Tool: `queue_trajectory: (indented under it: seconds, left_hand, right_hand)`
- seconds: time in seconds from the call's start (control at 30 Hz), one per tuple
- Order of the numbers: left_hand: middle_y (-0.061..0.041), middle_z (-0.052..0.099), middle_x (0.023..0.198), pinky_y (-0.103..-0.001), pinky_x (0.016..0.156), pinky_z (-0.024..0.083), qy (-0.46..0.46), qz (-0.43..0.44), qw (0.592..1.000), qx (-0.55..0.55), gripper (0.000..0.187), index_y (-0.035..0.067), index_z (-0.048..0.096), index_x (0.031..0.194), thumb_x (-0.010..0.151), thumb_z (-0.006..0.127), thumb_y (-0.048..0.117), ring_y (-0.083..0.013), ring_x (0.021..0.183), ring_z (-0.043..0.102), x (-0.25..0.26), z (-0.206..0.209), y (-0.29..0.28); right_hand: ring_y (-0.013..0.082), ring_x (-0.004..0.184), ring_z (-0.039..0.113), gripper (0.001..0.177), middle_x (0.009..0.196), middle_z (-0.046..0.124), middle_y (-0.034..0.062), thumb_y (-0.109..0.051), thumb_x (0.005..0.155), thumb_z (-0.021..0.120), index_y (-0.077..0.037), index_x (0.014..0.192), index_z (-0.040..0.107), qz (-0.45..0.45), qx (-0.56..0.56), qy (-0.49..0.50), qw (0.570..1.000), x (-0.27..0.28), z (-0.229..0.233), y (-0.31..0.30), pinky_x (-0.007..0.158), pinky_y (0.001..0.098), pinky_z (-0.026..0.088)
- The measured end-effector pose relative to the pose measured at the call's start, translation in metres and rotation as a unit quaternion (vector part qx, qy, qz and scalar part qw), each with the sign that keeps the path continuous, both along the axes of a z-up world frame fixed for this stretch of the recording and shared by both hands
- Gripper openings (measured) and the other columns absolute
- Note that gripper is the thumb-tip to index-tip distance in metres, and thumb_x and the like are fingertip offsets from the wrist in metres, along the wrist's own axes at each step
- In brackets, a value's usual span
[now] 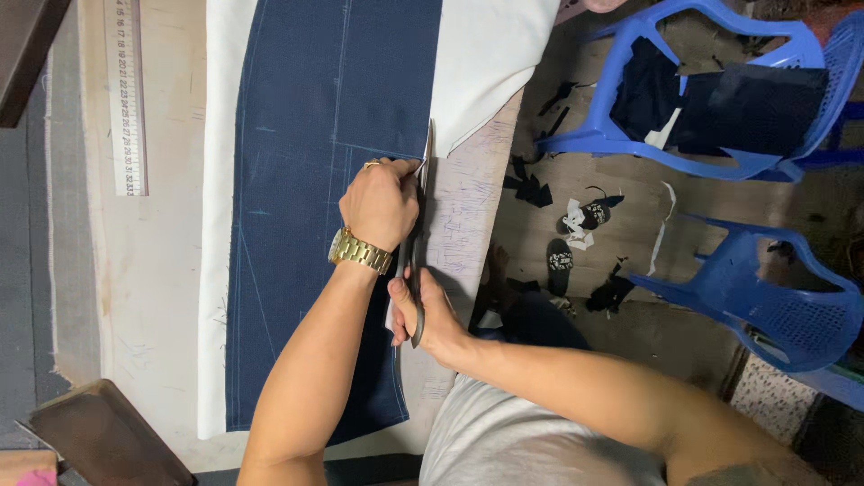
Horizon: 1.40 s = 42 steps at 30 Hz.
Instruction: The person aligns a blue fabric piece on a white material, then uses shears to cut along its marked edges, discarding the excess white scrap into a basket.
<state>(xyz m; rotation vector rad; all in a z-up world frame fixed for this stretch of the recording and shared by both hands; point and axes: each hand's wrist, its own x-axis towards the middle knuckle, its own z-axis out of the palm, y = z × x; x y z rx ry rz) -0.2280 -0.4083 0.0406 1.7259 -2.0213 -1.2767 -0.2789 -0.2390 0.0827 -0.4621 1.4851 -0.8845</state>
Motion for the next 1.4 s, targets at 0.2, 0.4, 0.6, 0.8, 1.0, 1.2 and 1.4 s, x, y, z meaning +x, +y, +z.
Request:
queue_trajectory:
  seconds: [0.2,0.4,0.6,0.8,1.0,1.2,1.4]
  left_hand:
    - [-0.008,0.070,0.098,-0.055,0.092,0.057,0.047,-0.013,0.998,0.030,0.029,0.028,0.077,0.117,0.095,0.059,0.022,-0.0354,0.107,0.068,0.010,0.024,-0.005]
    - [-0.007,0.070,0.098,-0.053,0.093,0.057,0.048,-0.017,0.998,0.033,0.029,0.028,0.077,0.116,0.094,0.058,0.021,-0.0344,0.107,0.069,0.011,0.024,-0.006]
    - [-0.011,0.071,0.097,-0.053,0.092,0.057,0.054,-0.016,0.998,0.029,0.031,0.024,0.078,0.116,0.094,0.058,0.017,-0.0369,0.105,0.069,0.013,0.035,-0.007]
    - [-0.011,0.070,0.098,-0.054,0.092,0.057,0.053,-0.019,0.998,0.027,0.030,0.024,0.077,0.117,0.095,0.058,0.018,-0.0369,0.105,0.069,0.012,0.026,-0.006]
    - [-0.008,0.071,0.098,-0.054,0.094,0.056,0.055,-0.020,0.998,0.029,0.031,0.027,0.077,0.117,0.095,0.057,0.020,-0.0357,0.108,0.069,0.015,0.028,-0.006]
    - [-0.010,0.071,0.101,-0.055,0.096,0.055,0.059,-0.029,0.997,0.034,0.029,0.027,0.076,0.117,0.096,0.057,0.022,-0.0363,0.110,0.067,0.018,0.035,-0.008]
    - [-0.010,0.071,0.100,-0.055,0.094,0.056,0.054,-0.026,0.998,0.030,0.029,0.025,0.076,0.118,0.096,0.058,0.023,-0.0369,0.108,0.068,0.017,0.034,-0.008]
  right_hand:
    - [0.0193,0.040,0.060,0.042,0.057,0.052,0.0067,-0.038,0.107,0.053,0.002,0.100,0.047,-0.015,0.033,0.011,0.999,0.010,0.008,-0.008,0.040,0.0371,0.059]
    - [0.0209,0.037,0.062,0.050,0.045,0.054,0.0071,-0.048,0.107,0.049,-0.005,0.083,0.049,0.019,0.034,0.048,0.998,0.017,0.018,-0.021,0.039,0.0328,0.055]
    - [0.0220,0.036,0.061,0.046,0.044,0.053,0.0075,-0.046,0.108,0.048,-0.003,0.093,0.046,0.033,0.039,0.063,0.997,0.011,0.010,-0.016,0.040,0.0340,0.055]
    - [0.0232,0.033,0.058,0.042,0.044,0.050,0.0107,-0.043,0.107,0.052,-0.002,0.105,0.046,0.022,0.036,0.033,0.999,0.000,0.002,-0.005,0.037,0.0330,0.052]
    - [0.0231,0.037,0.060,0.044,0.052,0.050,0.0083,-0.045,0.107,0.050,-0.002,0.108,0.046,0.018,0.040,0.029,0.999,-0.008,0.007,-0.026,0.037,0.0321,0.053]
    - [0.0183,0.036,0.055,0.046,0.052,0.046,0.0050,-0.045,0.105,0.055,0.001,0.109,0.048,0.002,0.043,0.019,0.999,-0.011,0.001,-0.034,0.035,0.0351,0.054]
    - [0.0185,0.035,0.054,0.046,0.050,0.046,0.0050,-0.045,0.105,0.056,0.001,0.106,0.050,0.002,0.040,0.003,0.999,-0.014,0.000,-0.032,0.034,0.0364,0.054]
